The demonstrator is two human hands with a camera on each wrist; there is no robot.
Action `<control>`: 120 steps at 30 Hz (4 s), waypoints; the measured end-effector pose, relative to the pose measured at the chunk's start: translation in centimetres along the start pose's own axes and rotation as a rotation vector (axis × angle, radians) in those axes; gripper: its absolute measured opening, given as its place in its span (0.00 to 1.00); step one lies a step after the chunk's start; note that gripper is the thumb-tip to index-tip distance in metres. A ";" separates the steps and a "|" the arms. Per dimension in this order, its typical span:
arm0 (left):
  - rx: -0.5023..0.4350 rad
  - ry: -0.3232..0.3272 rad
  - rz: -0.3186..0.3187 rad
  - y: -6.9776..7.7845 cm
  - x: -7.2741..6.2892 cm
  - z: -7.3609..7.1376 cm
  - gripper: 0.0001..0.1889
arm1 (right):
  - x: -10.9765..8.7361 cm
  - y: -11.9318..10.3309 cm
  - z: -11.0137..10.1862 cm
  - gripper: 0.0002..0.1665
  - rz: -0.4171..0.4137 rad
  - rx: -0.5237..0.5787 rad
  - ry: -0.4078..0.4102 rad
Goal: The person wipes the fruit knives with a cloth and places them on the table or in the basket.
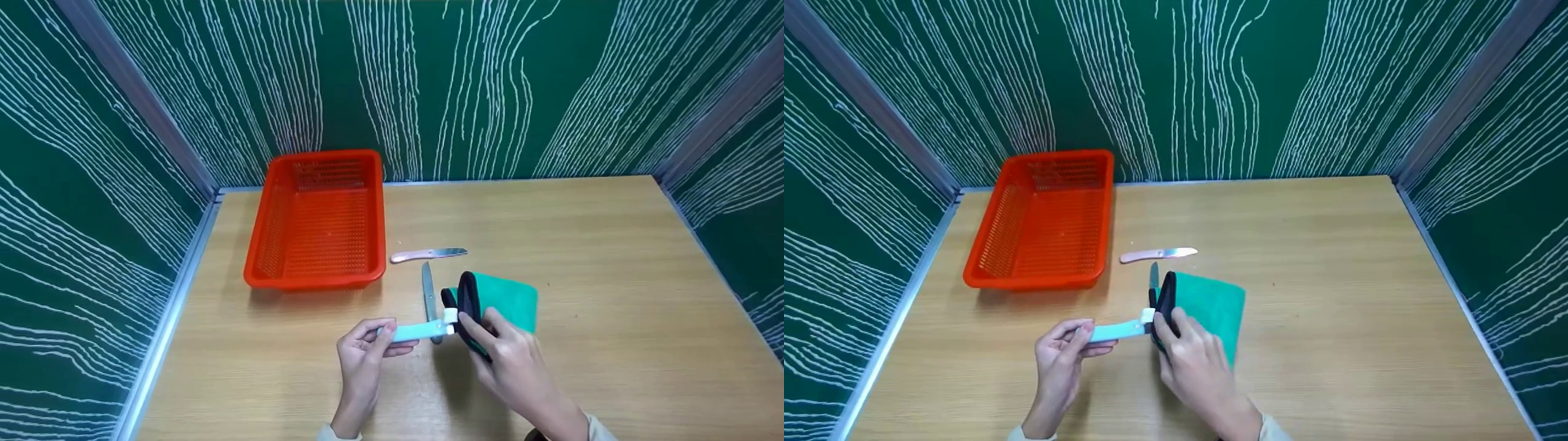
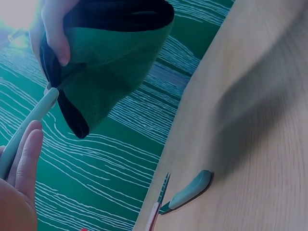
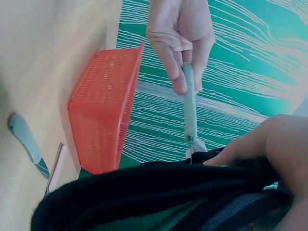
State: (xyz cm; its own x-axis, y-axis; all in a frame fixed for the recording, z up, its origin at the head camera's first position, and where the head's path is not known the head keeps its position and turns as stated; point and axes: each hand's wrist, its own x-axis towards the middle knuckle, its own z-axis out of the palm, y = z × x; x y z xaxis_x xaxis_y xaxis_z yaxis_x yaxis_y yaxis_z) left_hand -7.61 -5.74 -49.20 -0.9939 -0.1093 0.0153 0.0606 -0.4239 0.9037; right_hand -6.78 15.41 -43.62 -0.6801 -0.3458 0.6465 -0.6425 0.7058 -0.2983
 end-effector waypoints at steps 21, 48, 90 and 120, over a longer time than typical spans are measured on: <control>0.043 0.009 -0.016 -0.2 -0.1 -0.2 0.12 | 1.3 1.3 -2.5 0.28 0.188 0.096 0.269; -0.024 -0.005 -0.042 -0.4 -0.4 0.8 0.12 | -0.8 0.9 0.5 0.26 -0.026 -0.016 -0.022; 0.007 0.038 0.059 0.6 0.7 -1.5 0.13 | -1.0 5.4 -2.3 0.28 0.168 -0.074 0.125; 0.152 0.194 0.363 3.0 4.8 -4.7 0.13 | -1.8 5.9 -2.2 0.25 0.236 -0.042 0.079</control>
State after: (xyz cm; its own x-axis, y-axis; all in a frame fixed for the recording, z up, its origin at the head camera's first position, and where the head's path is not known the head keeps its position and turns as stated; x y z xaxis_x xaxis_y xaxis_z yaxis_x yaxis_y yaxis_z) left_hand -11.74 -11.75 -48.46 -0.8740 -0.3996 0.2764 0.3745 -0.1916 0.9072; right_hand -8.57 21.51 -44.98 -0.7784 -0.1202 0.6162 -0.4533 0.7867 -0.4191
